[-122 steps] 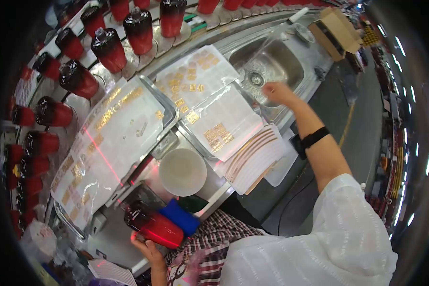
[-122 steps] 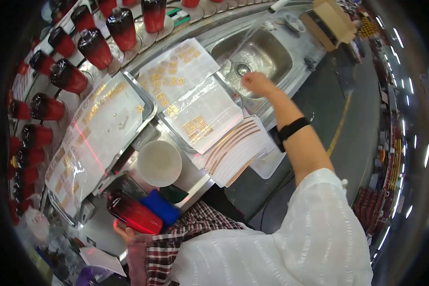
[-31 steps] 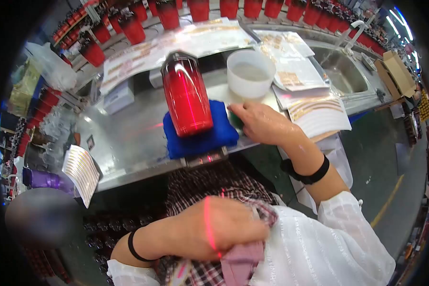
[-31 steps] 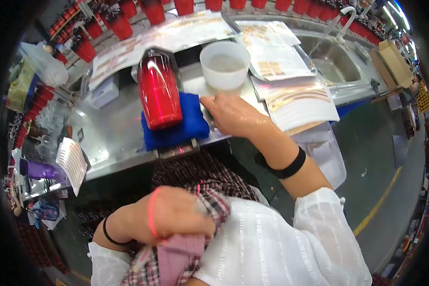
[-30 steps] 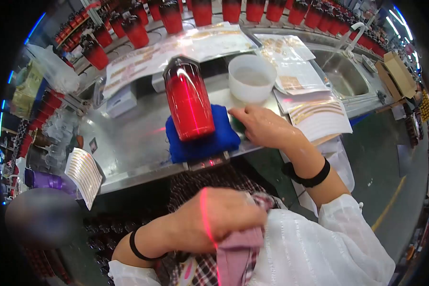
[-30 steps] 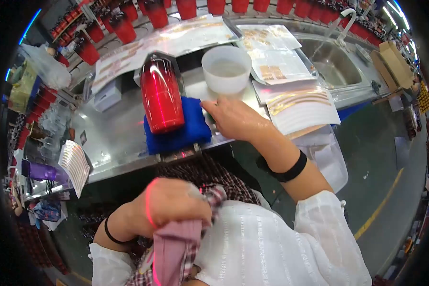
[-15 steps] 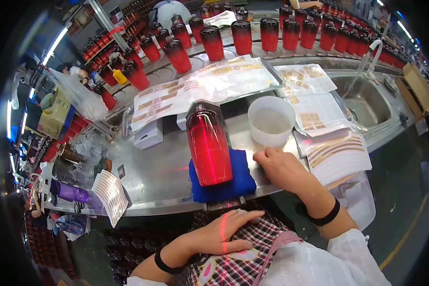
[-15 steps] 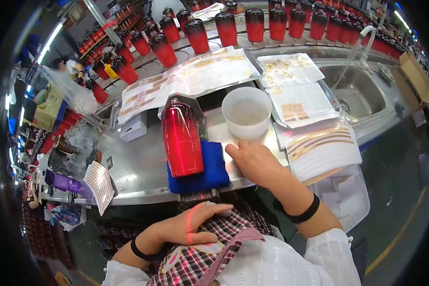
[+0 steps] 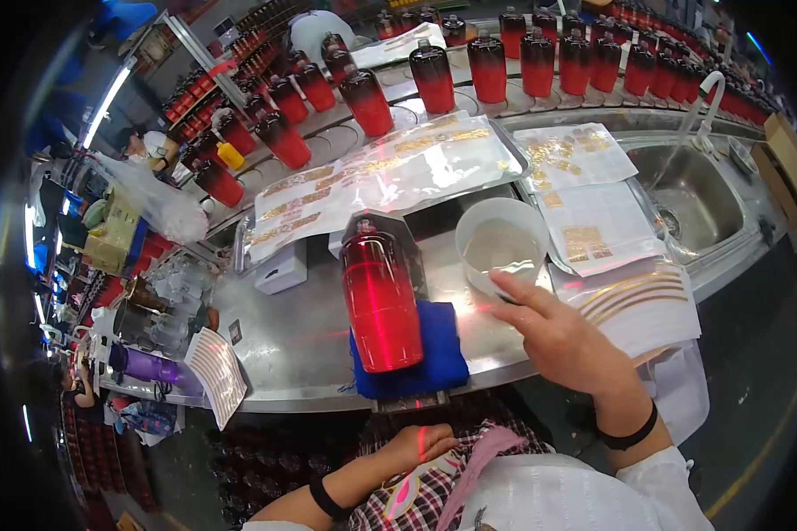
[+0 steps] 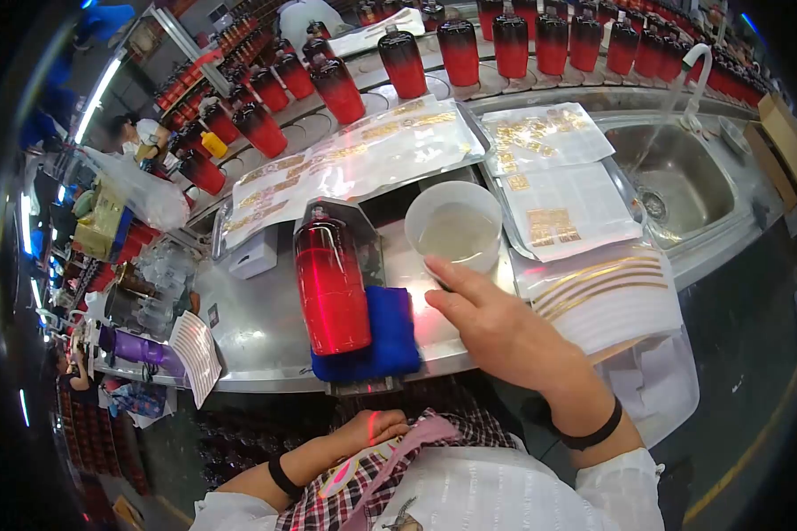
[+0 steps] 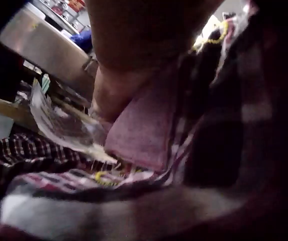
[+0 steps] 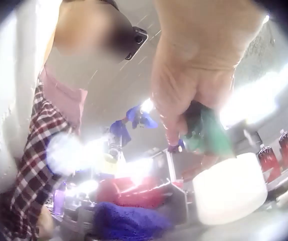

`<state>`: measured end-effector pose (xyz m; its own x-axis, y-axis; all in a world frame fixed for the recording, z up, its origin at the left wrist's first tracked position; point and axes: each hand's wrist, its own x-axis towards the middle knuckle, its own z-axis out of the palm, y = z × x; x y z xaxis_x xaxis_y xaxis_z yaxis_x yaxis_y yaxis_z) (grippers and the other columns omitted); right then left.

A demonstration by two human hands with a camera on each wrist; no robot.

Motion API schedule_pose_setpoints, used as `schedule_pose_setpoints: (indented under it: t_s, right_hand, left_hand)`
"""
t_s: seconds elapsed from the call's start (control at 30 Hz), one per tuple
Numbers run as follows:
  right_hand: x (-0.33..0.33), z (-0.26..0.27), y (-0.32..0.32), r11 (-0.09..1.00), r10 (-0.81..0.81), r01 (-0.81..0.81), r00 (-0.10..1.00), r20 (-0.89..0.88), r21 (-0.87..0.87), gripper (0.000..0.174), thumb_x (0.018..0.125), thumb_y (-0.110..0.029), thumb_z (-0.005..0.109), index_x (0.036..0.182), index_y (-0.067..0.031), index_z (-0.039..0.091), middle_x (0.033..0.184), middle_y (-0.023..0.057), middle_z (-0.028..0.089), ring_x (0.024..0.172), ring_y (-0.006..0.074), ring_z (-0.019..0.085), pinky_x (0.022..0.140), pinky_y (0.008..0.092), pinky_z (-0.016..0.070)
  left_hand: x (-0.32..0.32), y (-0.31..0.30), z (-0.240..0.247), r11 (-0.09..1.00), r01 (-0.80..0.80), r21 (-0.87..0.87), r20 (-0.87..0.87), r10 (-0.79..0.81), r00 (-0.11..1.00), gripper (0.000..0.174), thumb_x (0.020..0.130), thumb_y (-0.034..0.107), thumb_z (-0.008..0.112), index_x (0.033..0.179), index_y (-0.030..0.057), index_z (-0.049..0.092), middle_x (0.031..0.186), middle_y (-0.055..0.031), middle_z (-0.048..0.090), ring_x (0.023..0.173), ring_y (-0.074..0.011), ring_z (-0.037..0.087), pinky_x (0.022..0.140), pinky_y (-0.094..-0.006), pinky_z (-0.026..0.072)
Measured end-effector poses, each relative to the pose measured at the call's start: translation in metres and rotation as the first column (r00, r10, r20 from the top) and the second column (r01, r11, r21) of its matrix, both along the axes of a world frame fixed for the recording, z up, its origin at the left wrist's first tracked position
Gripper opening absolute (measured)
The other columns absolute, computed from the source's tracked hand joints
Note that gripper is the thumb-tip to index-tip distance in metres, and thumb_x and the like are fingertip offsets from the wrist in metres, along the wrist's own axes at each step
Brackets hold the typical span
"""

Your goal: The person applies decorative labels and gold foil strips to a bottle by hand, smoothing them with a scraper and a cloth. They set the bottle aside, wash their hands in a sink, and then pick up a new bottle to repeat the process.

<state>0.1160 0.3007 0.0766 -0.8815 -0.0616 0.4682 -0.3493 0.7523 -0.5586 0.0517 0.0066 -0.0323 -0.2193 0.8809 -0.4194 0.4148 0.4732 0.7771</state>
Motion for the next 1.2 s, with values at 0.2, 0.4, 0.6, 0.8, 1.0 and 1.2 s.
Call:
schedule_pose_setpoints:
  t_s: [0.2,0.4,0.6,0.8,1.0,1.2]
  right_hand:
    - [0.011,0.035,0.046,0.977,-0.16,0.178,0.976,-0.145,0.12,0.035,0.073,0.016,0.052,0.105,0.0035,0.062,0.136,0.0214,0.052,0.123,0.0397,0.052,0.102,0.0426,0.0452]
    - [-0.017,0.015,0.187,0.725,-0.568,0.487,0.823,0.022,0.487,0.041,0.078,0.014,0.047,0.113,-0.0003,0.064,0.123,0.0192,0.06,0.116,0.0341,0.058,0.099,0.0393,0.0467]
    - [-0.084,-0.024,0.254,0.687,-0.677,0.27,0.574,0.461,0.674,0.051,0.09,0.002,0.044,0.135,-0.0179,0.058,0.136,0.0199,0.051,0.125,0.0377,0.051,0.105,0.041,0.0424]
    - [-0.158,-0.073,0.282,0.699,-0.693,0.243,0.461,0.554,0.673,0.059,0.084,0.006,0.049,0.139,-0.0163,0.052,0.135,0.019,0.047,0.119,0.0361,0.055,0.1,0.04,0.0453]
    - [-0.128,-0.04,0.294,0.725,-0.618,0.129,0.555,0.556,0.677,0.025,0.086,-0.009,0.059,0.106,-0.0115,0.074,0.117,0.0137,0.061,0.107,0.0311,0.061,0.089,0.0405,0.0488]
    - [-0.113,-0.066,0.34,0.677,-0.703,0.23,0.484,0.521,0.699,0.024,0.085,-0.012,0.061,0.105,-0.0145,0.074,0.115,0.0113,0.064,0.108,0.0295,0.061,0.089,0.0405,0.0486]
  left_hand:
    - [-0.032,-0.021,0.114,0.921,-0.354,0.165,0.093,0.342,0.935,0.02,0.09,0.021,0.066,0.098,0.0026,0.066,0.084,-0.0112,0.068,0.078,-0.0266,0.065,0.074,-0.0354,0.0515]
    - [-0.052,0.025,0.116,0.849,-0.079,0.523,-0.751,0.503,0.427,0.077,0.083,0.032,0.073,0.143,-0.0005,0.038,0.142,-0.0281,0.041,0.127,-0.0421,0.045,0.107,-0.0434,0.0359]
    - [-0.068,0.019,0.065,0.775,-0.219,0.592,-0.547,0.587,0.597,0.099,0.083,0.053,0.068,0.15,-0.0055,0.022,0.15,-0.0326,0.03,0.135,-0.0491,0.035,0.11,-0.0487,0.0312]
    - [-0.07,0.015,0.039,0.638,-0.392,0.663,-0.278,0.696,0.662,0.11,0.083,0.069,0.058,0.149,-0.0092,0.018,0.151,-0.0319,0.028,0.14,-0.0437,0.033,0.113,-0.0467,0.0288]
    - [-0.069,0.018,0.039,0.625,-0.474,0.62,-0.189,0.705,0.684,0.114,0.083,0.079,0.046,0.151,-0.0066,0.015,0.153,-0.0259,0.027,0.139,-0.0357,0.035,0.111,-0.0446,0.0324]
    - [-0.069,0.018,0.04,0.618,-0.47,0.63,-0.185,0.707,0.683,0.112,0.084,0.078,0.044,0.151,-0.0064,0.014,0.155,-0.0254,0.024,0.14,-0.0356,0.032,0.113,-0.0446,0.0293]
